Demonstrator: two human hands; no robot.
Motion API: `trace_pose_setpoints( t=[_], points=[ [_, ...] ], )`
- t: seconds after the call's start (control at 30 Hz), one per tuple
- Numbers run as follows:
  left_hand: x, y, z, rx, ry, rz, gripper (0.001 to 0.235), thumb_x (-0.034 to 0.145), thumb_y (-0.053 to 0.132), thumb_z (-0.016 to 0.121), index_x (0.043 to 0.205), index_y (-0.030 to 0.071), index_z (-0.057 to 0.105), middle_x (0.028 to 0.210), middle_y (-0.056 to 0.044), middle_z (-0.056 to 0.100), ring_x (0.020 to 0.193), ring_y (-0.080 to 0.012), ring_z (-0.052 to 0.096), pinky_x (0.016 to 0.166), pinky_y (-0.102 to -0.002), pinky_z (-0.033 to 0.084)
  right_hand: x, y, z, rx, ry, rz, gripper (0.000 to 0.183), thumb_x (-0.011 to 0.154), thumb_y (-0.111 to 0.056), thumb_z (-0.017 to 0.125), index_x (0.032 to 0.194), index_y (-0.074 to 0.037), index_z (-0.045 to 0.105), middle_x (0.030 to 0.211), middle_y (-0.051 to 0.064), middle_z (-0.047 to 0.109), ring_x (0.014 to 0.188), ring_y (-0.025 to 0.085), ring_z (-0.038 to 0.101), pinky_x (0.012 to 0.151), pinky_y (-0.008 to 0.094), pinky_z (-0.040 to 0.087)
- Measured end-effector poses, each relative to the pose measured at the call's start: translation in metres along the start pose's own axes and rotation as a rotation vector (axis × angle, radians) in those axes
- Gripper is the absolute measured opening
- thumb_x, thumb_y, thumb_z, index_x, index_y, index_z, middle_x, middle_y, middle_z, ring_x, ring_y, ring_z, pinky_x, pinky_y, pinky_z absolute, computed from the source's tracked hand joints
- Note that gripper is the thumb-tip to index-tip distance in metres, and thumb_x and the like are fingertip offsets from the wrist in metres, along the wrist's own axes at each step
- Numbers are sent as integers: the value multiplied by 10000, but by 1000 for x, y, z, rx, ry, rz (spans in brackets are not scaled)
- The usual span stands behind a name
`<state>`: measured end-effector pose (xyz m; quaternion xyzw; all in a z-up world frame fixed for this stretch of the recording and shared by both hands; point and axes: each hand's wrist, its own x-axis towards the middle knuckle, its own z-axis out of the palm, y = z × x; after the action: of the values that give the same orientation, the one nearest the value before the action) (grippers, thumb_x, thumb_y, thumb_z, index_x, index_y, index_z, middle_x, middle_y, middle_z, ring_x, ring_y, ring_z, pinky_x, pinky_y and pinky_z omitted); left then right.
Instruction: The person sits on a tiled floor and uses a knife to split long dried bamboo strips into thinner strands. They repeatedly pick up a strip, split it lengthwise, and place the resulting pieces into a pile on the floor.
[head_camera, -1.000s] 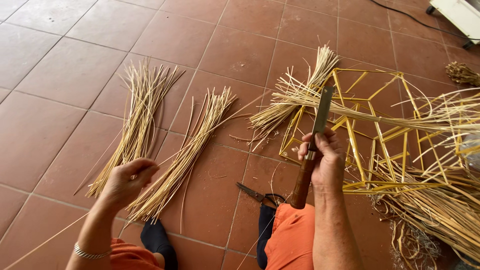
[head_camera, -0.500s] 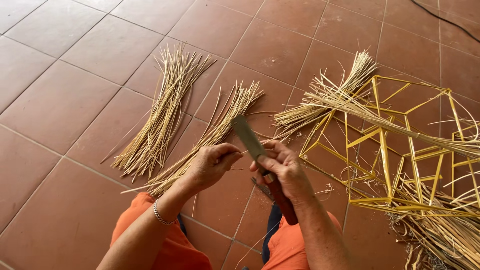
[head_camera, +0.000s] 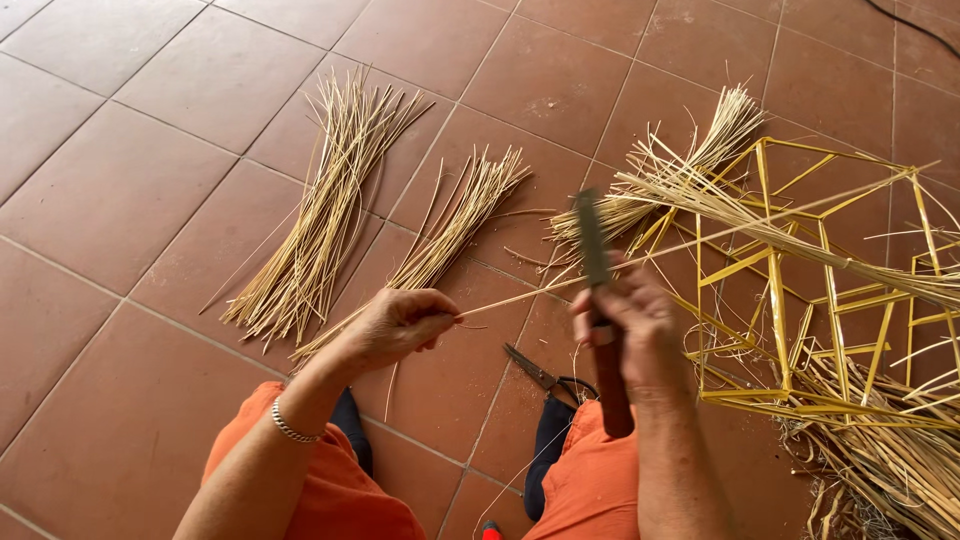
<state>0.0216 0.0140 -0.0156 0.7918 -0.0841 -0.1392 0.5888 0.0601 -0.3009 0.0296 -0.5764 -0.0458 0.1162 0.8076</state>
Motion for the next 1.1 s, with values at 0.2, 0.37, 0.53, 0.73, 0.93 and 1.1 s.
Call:
trace_pose_setpoints(
  t=[0.2, 0.37, 0.53, 0.73, 0.93, 1.1],
  points=[
    [15, 7, 31, -168, -9, 70, 168, 987, 177, 675, 1070, 55, 755, 658, 14, 646, 581, -43, 601, 501, -248, 510, -10, 23, 52, -122, -288, 216, 314, 939, -21, 615, 1251, 0, 592, 811, 158, 752, 541, 119, 625, 478, 246, 520],
    [15, 16, 36, -180, 6, 123, 201, 970, 199, 680, 1105, 67, 749, 619, 15, 637, 540, -45, 593, 468, -247, 508, -9, 29, 49, -163, -237, 173, 222, 969, -40, 609, 1178, 29, 584, 836, 159, 753, 587, 109, 674, 477, 229, 514],
    [12, 22, 35, -137, -3, 120, 173, 971, 205, 698, 1015, 45, 745, 595, 12, 629, 529, -43, 578, 467, -241, 489, -6, 32, 35, -108, -239, 109, 203, 976, -52, 618, 1159, 22, 570, 834, 169, 746, 560, 132, 676, 455, 220, 468],
    [11, 25, 32, -85, -8, 80, 176, 967, 216, 706, 969, 44, 743, 586, 11, 630, 519, -41, 576, 466, -238, 488, -7, 32, 33, -105, -206, 101, 209, 976, -55, 619, 1164, 27, 580, 843, 169, 751, 556, 129, 669, 450, 219, 462],
    [10, 22, 30, -55, -22, 106, 186, 975, 217, 707, 948, 36, 742, 565, 7, 629, 501, -39, 570, 453, -237, 468, -5, 33, 30, -140, -160, 75, 177, 974, -49, 617, 1132, 23, 583, 841, 171, 752, 561, 137, 666, 467, 247, 527],
    [9, 19, 28, -87, -5, 75, 176, 965, 209, 704, 972, 39, 750, 559, 13, 622, 491, -38, 568, 450, -236, 475, 3, 19, 13, -20, -111, -32, 133, 992, -51, 598, 1111, 0, 567, 859, 170, 743, 598, 157, 692, 502, 278, 569]
  ],
)
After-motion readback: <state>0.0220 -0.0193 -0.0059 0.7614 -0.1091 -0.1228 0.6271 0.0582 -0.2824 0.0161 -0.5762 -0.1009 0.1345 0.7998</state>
